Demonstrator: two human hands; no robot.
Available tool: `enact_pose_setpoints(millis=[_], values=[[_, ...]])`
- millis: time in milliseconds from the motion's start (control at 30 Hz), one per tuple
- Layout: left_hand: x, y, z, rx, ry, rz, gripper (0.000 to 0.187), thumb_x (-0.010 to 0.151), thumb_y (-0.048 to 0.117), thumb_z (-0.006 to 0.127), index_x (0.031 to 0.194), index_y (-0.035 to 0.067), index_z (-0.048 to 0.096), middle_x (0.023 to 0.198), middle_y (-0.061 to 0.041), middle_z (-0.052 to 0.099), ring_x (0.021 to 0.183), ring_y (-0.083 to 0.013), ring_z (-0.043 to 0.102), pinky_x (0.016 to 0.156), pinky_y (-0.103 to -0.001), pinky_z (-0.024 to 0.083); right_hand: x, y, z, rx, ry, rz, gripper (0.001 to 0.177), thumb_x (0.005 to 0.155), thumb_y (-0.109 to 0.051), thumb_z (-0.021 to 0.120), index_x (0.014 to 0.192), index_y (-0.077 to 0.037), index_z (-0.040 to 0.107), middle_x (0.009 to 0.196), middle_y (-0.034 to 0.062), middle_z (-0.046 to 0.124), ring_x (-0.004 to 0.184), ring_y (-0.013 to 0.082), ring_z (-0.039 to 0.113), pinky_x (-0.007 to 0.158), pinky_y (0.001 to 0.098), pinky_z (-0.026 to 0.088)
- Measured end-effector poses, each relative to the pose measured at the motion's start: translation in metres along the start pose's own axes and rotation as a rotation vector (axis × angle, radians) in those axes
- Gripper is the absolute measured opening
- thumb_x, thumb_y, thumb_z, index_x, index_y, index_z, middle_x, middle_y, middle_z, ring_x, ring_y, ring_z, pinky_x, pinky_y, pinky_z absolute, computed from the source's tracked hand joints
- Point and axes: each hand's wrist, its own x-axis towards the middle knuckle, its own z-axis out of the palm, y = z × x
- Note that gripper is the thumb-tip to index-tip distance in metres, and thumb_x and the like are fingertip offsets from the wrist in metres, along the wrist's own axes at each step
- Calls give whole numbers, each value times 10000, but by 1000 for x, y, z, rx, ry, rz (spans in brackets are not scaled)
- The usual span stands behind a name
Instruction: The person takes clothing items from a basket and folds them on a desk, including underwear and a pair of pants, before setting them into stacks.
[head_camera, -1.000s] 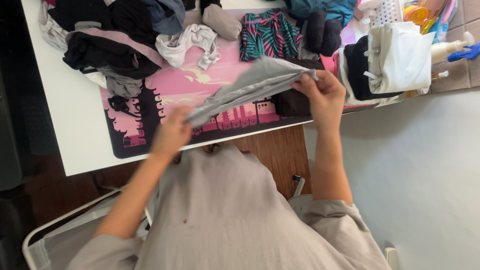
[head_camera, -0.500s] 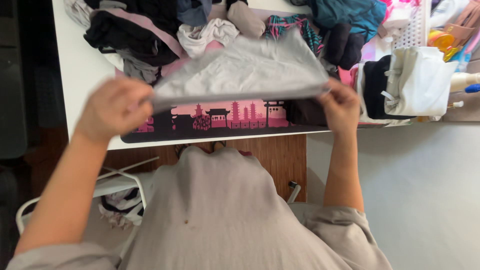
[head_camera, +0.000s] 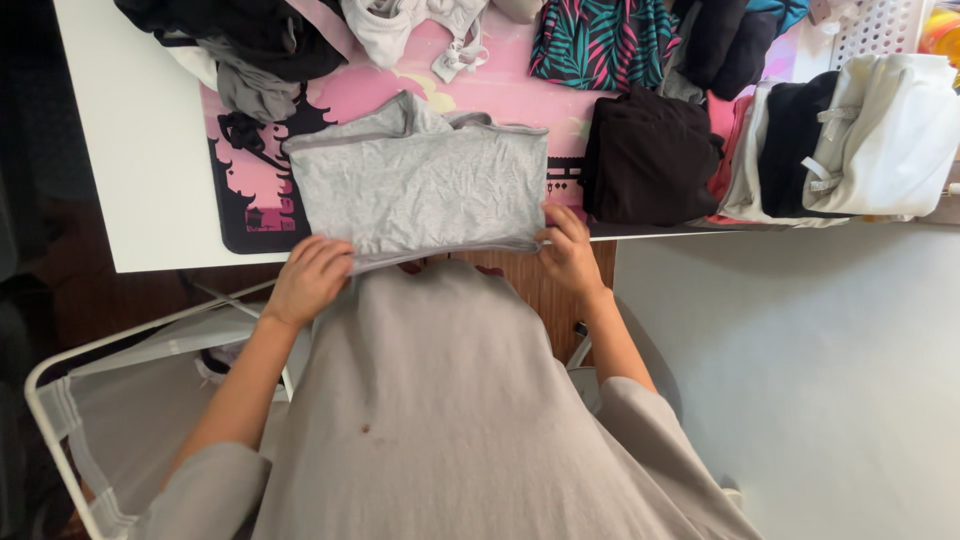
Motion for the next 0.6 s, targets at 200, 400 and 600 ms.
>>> enact_pose_setpoints(millis=[200, 400, 600], values=[[29, -7, -10, -403, 137, -441, 267, 1034, 134, 643, 1286, 62, 596, 1228, -152, 677, 1028, -385, 690, 834, -422, 562, 34, 23, 22, 419, -64, 497, 246, 981, -105, 696, 1207, -94, 600, 1051, 140, 734, 919, 309, 725, 840, 406, 575], [93, 9, -17, -35, 142, -448, 371, 961, 145, 649, 1323, 76, 608, 1350, -150, 598, 1272, -370, 537, 1072, -543, 433, 86, -5, 39, -137, -26, 412, 323, 820, -89, 718, 1132, -102, 634, 1005, 177, 690, 934, 370, 654, 792, 470, 509], [148, 59, 54, 152, -178, 77, 505, 905, 208, 608, 1407, 154, 595, 1614, -102, 431, 1548, -312, 308, 1245, -598, 204, 150, -14, 78, -50, 88, 155, 274, 884, -27, 645, 1121, -154, 696, 1120, 93, 676, 1070, 344, 601, 906, 489, 494]])
